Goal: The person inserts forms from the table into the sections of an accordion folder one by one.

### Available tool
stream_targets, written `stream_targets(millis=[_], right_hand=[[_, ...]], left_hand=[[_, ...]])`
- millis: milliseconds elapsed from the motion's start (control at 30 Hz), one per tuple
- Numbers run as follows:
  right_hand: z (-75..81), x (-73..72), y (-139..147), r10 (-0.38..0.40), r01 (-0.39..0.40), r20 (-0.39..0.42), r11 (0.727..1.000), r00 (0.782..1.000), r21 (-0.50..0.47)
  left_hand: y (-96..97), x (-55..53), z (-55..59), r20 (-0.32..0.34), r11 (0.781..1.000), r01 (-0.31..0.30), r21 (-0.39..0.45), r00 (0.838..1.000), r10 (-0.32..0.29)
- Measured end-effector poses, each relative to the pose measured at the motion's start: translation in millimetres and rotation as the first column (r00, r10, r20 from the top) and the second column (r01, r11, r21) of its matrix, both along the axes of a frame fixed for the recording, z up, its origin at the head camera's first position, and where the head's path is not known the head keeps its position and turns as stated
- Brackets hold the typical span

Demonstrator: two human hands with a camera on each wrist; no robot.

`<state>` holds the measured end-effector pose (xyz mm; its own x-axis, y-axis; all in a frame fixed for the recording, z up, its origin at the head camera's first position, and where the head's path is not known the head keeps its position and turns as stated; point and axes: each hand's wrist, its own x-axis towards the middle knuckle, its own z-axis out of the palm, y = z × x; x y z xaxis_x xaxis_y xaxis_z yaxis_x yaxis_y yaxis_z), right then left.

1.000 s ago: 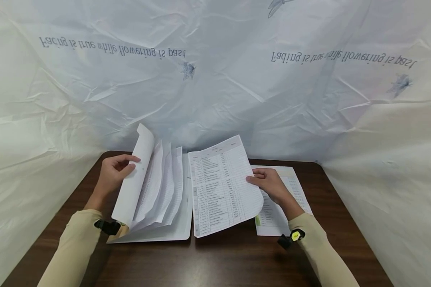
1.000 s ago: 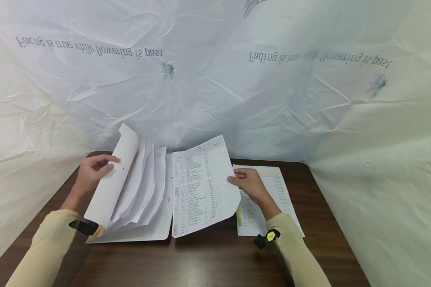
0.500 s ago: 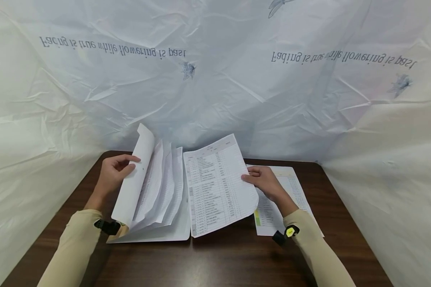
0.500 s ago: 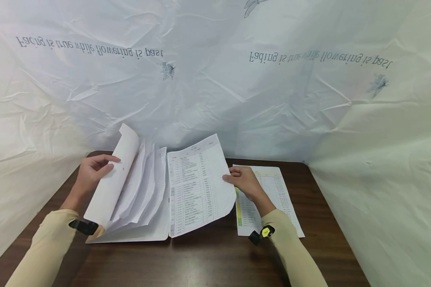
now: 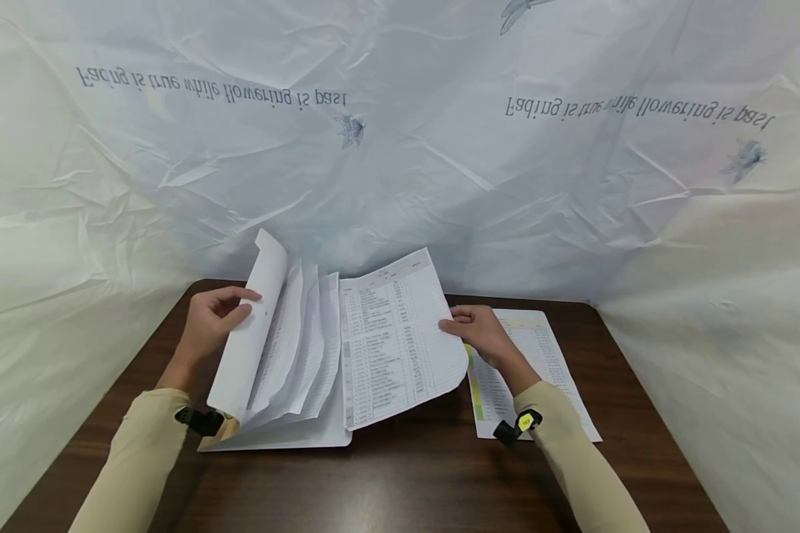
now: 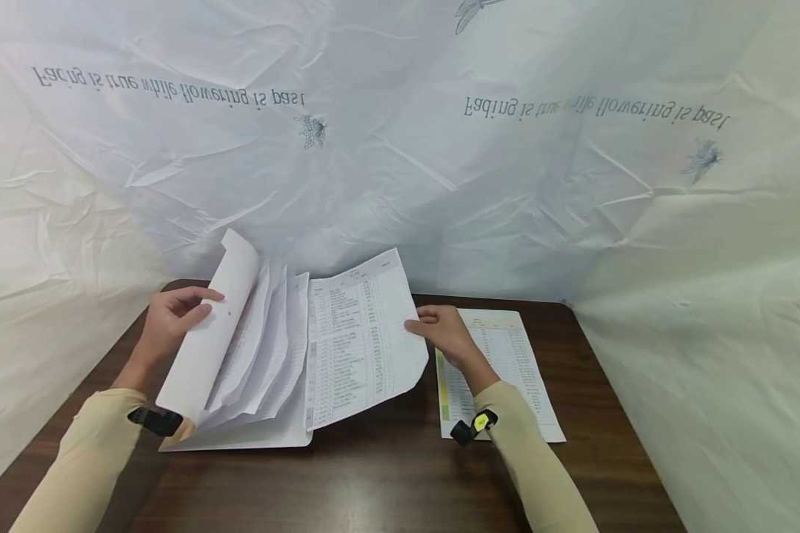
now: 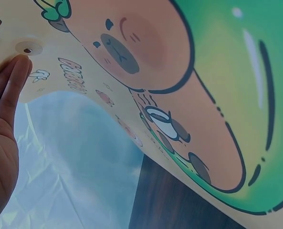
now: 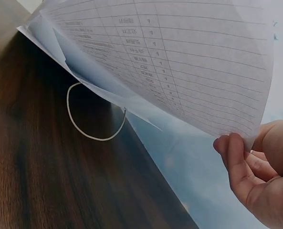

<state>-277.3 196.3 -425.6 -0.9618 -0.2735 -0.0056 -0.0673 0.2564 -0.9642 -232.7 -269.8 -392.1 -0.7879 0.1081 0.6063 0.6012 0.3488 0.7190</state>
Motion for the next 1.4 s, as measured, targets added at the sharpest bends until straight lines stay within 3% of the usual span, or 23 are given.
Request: stream_targets(millis=[400,967,1233,1400], right_hand=[[-3.7,-4.4,-3.3,-0.028,0.028,0.029,0.999,0.999,-0.027],[-15.5,-3.9,-13.0,-0.064,0.068,0.059,0.995,0.996,-0.069],[-19.6,4.9,-23.7,-0.085,0.091,0.071,0.991,0.994,-0.096],[-19.7,13.1,-33.5,-0.075,0.083,0.068,0.989,0.995,-0.122]], left_hand=[[0.1,0.8,1.3,-0.024,0.999,-0.031,-0.043,0.999,0.030],[1.3,2.1,0.6,-0.029,1.000,-0.022,0.013,0.999,0.022],[-14.0,-17.6,-23.5,-0.037,0.998,-0.045,-0.031,0.998,0.044],[-16.0,-20.5,-27.1,-0.050,0.999,-0.038,-0.028,0.998,0.036]])
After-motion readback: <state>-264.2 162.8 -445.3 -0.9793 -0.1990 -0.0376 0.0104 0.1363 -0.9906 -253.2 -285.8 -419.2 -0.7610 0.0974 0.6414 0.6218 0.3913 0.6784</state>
